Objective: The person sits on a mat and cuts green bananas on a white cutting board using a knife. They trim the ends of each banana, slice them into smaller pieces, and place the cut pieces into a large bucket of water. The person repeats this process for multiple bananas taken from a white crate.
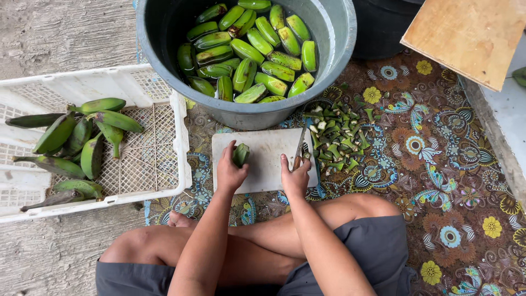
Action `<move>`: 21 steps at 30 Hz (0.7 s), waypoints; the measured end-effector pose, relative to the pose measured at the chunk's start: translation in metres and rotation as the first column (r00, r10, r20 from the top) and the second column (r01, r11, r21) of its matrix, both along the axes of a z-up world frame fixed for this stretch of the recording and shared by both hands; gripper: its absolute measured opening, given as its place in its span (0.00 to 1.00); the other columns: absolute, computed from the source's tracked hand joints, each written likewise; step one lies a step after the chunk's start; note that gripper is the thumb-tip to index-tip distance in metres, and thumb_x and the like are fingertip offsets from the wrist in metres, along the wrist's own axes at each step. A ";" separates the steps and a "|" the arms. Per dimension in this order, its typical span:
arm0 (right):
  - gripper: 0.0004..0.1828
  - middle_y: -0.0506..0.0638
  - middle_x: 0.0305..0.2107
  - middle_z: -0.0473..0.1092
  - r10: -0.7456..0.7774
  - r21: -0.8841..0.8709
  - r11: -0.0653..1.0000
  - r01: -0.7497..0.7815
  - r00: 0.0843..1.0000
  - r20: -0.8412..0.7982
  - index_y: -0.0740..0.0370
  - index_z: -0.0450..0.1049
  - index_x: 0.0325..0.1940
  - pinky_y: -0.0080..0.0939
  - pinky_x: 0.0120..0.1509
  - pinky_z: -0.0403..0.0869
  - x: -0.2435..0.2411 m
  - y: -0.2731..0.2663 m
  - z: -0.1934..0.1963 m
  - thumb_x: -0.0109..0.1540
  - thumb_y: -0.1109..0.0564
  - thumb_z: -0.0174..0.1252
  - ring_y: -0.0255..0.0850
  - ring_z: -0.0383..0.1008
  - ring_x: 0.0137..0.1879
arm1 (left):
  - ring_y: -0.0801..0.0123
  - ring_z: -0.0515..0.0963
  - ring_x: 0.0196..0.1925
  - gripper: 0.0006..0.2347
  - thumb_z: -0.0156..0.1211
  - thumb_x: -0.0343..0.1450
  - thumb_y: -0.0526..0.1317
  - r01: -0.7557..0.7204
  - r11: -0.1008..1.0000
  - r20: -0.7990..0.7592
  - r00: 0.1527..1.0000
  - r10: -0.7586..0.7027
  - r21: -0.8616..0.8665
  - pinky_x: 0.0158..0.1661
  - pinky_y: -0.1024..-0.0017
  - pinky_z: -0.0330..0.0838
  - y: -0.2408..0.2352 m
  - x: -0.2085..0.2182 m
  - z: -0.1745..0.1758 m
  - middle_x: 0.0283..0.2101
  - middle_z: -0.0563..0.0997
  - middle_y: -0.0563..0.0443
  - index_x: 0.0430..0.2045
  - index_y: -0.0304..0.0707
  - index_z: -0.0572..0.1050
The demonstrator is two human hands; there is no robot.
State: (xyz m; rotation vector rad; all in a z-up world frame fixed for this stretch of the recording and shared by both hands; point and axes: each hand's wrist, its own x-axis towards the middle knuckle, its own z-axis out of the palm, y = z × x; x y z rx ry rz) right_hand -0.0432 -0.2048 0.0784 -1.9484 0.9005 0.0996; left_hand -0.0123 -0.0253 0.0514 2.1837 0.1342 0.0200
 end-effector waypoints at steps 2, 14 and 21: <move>0.38 0.73 0.47 0.68 -0.034 -0.011 0.999 0.034 0.999 0.036 0.66 0.53 0.63 0.61 0.56 0.70 -0.003 0.004 0.014 0.61 0.39 0.56 0.64 0.70 0.55 | 0.45 0.75 0.53 0.32 0.58 0.53 0.35 0.017 1.000 0.044 0.999 -0.016 -0.018 0.55 0.53 0.69 -0.007 0.001 -0.003 0.51 0.73 0.47 0.56 0.46 0.66; 0.15 0.54 0.40 0.60 -0.127 0.032 0.977 0.209 0.455 0.881 0.61 0.53 0.55 0.39 0.48 0.67 0.042 -0.016 0.136 0.67 0.62 0.48 0.41 0.64 0.43 | 0.52 0.80 0.47 0.24 0.62 0.54 0.30 0.382 0.924 0.760 0.593 -0.265 0.024 0.49 0.61 0.73 -0.032 0.001 0.213 0.47 0.80 0.47 0.47 0.37 0.75; 0.10 0.47 0.24 0.63 0.166 -0.200 0.977 0.068 0.344 0.924 0.59 0.59 0.48 0.34 0.35 0.68 0.139 0.032 0.222 0.65 0.57 0.49 0.37 0.67 0.26 | 0.39 0.78 0.42 0.20 0.60 0.57 0.25 0.154 0.988 0.503 0.852 -0.141 0.016 0.41 0.50 0.73 -0.012 0.121 0.210 0.37 0.78 0.39 0.42 0.37 0.69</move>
